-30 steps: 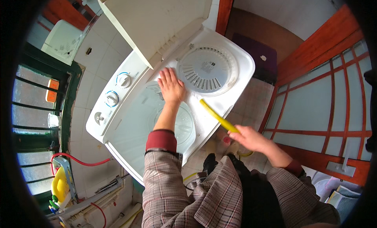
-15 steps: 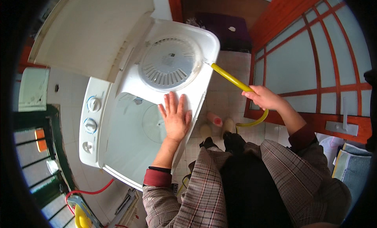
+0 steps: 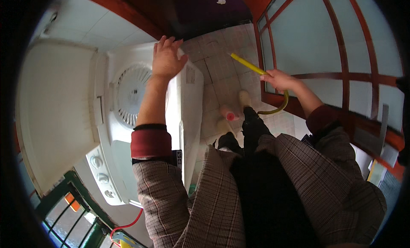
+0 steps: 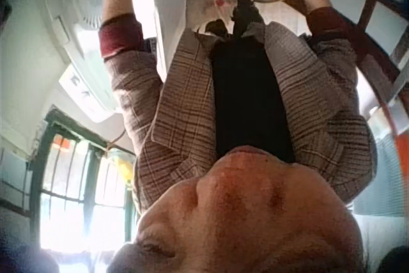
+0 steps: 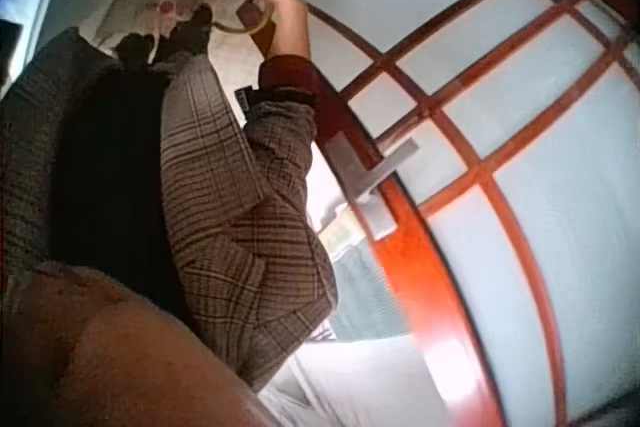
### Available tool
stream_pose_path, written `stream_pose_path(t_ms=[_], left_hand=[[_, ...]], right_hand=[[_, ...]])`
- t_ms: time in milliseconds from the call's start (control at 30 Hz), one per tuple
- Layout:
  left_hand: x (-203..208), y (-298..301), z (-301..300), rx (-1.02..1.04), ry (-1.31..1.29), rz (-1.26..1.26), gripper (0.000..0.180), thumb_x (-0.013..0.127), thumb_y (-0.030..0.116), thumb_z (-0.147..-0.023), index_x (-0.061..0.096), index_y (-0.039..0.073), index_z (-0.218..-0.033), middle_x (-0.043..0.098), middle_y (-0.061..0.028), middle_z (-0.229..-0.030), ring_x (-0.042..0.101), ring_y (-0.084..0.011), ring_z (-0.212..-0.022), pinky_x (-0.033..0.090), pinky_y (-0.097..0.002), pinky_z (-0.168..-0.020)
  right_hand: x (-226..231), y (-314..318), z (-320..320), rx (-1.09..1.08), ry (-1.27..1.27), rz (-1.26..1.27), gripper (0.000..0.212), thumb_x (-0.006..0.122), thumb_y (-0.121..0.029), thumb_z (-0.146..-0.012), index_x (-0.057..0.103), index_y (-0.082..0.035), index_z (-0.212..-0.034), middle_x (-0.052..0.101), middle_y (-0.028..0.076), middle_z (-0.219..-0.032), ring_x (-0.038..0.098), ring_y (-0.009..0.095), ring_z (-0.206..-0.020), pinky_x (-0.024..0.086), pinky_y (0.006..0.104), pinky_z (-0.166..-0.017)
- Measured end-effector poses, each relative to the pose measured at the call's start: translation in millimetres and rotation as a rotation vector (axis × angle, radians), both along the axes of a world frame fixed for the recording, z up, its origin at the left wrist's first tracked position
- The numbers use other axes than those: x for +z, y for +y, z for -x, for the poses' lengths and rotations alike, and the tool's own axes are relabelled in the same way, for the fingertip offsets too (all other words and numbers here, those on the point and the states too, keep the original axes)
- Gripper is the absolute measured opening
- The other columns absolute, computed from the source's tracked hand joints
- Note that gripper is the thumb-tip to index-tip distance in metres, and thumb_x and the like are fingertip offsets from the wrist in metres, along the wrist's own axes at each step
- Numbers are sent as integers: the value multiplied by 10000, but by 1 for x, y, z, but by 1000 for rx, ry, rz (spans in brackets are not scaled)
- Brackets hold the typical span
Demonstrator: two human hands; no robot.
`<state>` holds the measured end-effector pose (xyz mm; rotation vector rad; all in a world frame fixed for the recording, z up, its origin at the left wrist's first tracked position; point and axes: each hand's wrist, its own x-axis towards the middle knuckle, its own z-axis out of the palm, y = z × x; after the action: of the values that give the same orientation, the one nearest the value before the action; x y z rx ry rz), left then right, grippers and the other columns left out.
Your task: The person uses a yellow hose to wet the floor and then scrubs a pair of beige slippers with a brush. They rinse the slippers under the hose and place them on the floor.
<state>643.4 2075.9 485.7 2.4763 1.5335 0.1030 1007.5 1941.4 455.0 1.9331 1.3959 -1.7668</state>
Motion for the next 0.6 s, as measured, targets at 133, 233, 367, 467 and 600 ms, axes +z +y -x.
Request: stream_pose_path(t_ms=[133, 233, 367, 467, 600], left_hand=[[-3, 51, -12, -32, 259, 221, 288, 635, 365, -776, 730, 149, -941, 660, -81, -1077, 562, -268, -1083, 374, -420, -1017], [-9, 59, 0, -61, 170, 234, 225, 641, 336, -743, 739, 165, -851, 690, -88, -871, 655, -286, -800, 520, -413, -753], [-18, 51, 11, -62, 63, 158, 345, 635, 406, -721, 679, 74, -635, 632, -177, -652, 630, -343, -658, 507, -439, -618], [-17, 48, 5, -86, 62, 105, 363, 571, 414, -753, 722, 96, -666, 669, -146, -699, 652, -327, -736, 446, -466, -838], [-8, 44, -7, -73, 65, 101, 344, 565, 407, -752, 733, 113, -698, 689, -127, -768, 655, -281, -821, 427, -408, -840]], right_hand=[[-41, -1, -36, 43, -31, -61, 492, 488, -463, -945, 556, 15, -1039, 578, 106, -751, 545, 233, -659, 467, 382, -642], [-77, -7, -52, -49, -56, -72, 475, 482, -439, -950, 566, 23, -1022, 604, 150, -825, 555, 263, -739, 452, 391, -702], [-103, -6, -45, -64, -78, -171, 412, 489, -403, -953, 587, -3, -969, 543, 70, -706, 520, 169, -613, 438, 342, -565], [-99, -1, -29, -221, -35, -78, 410, 518, -404, -950, 604, -8, -1013, 498, 28, -608, 461, 125, -478, 397, 305, -458], [-90, -5, -8, -285, -76, 21, 398, 527, -439, -938, 573, -48, -995, 432, 6, -567, 412, 114, -430, 358, 301, -393]])
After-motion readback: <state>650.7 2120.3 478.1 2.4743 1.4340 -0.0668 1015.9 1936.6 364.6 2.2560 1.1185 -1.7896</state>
